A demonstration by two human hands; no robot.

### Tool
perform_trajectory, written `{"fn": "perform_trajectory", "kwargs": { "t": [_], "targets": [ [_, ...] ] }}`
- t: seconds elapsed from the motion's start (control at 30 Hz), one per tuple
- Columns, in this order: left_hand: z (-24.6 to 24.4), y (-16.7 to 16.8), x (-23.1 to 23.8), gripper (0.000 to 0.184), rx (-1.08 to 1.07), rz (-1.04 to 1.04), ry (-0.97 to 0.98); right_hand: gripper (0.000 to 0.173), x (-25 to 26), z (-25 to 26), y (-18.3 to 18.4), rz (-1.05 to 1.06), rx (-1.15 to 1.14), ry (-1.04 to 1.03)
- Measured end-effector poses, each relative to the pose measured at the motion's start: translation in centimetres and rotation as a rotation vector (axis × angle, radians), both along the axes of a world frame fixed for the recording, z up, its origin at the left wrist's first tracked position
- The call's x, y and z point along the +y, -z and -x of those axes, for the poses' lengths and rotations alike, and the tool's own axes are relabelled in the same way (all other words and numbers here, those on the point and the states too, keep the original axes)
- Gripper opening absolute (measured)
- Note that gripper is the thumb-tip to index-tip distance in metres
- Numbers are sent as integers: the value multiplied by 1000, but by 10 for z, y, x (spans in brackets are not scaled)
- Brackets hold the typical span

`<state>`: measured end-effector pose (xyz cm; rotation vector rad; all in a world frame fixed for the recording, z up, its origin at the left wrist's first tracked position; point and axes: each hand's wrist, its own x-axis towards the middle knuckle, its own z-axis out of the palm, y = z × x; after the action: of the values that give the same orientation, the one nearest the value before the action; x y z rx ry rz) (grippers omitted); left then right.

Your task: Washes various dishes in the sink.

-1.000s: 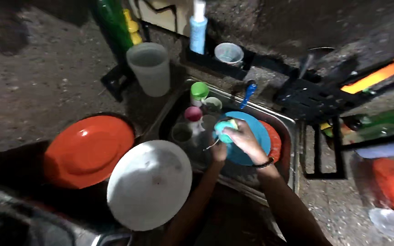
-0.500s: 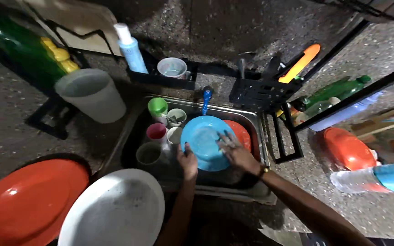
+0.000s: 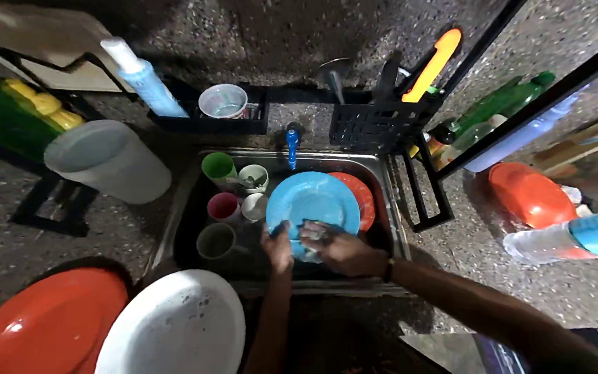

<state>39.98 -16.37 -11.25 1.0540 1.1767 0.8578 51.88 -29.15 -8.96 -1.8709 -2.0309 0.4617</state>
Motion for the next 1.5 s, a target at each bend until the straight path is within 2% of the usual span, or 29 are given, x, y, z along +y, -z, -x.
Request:
{"fn": "perform_trajectory", "kwargs": {
  "t": [0.07, 0.17, 0.23, 0.3, 0.37, 0.43, 0.5, 0.53, 0.63, 0.7, 0.77, 0.83, 0.9, 0.97, 1.07, 1.1, 1.17, 1.23, 1.3, 1.33, 1.4, 1.43, 1.5],
  "targets": [
    [1, -3, 4, 43, -8, 17, -1, 46, -10, -35, -5, 50, -82, 72],
    [-3, -1, 4, 28, 5, 15, 80, 56, 9, -71, 5, 3, -199, 281],
    [-3, -2, 4, 27, 45, -5, 179, 59, 37, -71, 15, -86, -259, 384],
    [-3, -4, 5, 24, 87, -18, 239, 63, 62, -48, 23, -150, -201, 399],
    [-2, -4, 5, 35, 100, -9, 228, 68, 66, -15, 26, -154, -35, 269],
    [0, -3, 7, 39, 93, 27, 139, 58, 47, 10, 22, -140, 74, 49],
    [4, -1, 10, 39, 133, 13, 68, 44, 18, 6, 23, -212, 52, -117],
    [5, -2, 11, 41, 155, -6, 52, 41, 6, -6, 22, -195, 7, -126],
    [2, -2, 9, 50, 163, -55, 80, 46, -5, -56, 16, -35, -145, 142],
    [0, 2, 7, 50, 146, -108, 171, 49, 13, -76, 22, 15, -190, 343],
    [-3, 0, 6, 45, 137, -137, 271, 58, 40, -72, 26, -29, -188, 421],
    [-5, -3, 5, 39, 118, -124, 285, 73, 60, -45, 27, -89, -45, 323],
    [-7, 5, 6, 43, 46, -59, 228, 68, 61, -16, 20, -78, 170, 92],
    [-5, 10, 8, 43, -38, 59, 177, 68, 46, -1, 6, -6, 265, -126],
    [-1, 1, 8, 43, -182, 292, 221, 80, 15, 3, -20, 114, 46, -208],
    [-2, -9, 6, 45, -242, 364, 260, 70, 7, 2, -27, 52, -48, -191],
    [-4, -21, 4, 60, -321, 483, 285, 44, -7, -4, -45, -177, -92, -122],
    [-4, -16, 2, 73, -248, 407, 350, 29, -20, -13, -66, -383, 113, 24],
    [-2, -6, 0, 72, -168, 276, 437, 21, -28, -24, -80, -598, 431, 260],
    [-1, -11, -3, 69, -198, 276, 441, 17, -29, -31, -85, -685, 549, 400],
    [6, -26, -6, 51, -435, 373, 416, 7, -22, -51, -81, -762, 653, 643],
    [9, -28, -7, 41, -570, 400, 372, 10, -16, -63, -71, -741, 614, 743],
    [13, -21, -4, 32, -698, 302, 291, 35, -11, -80, -45, -506, 325, 883]
  ]
}}
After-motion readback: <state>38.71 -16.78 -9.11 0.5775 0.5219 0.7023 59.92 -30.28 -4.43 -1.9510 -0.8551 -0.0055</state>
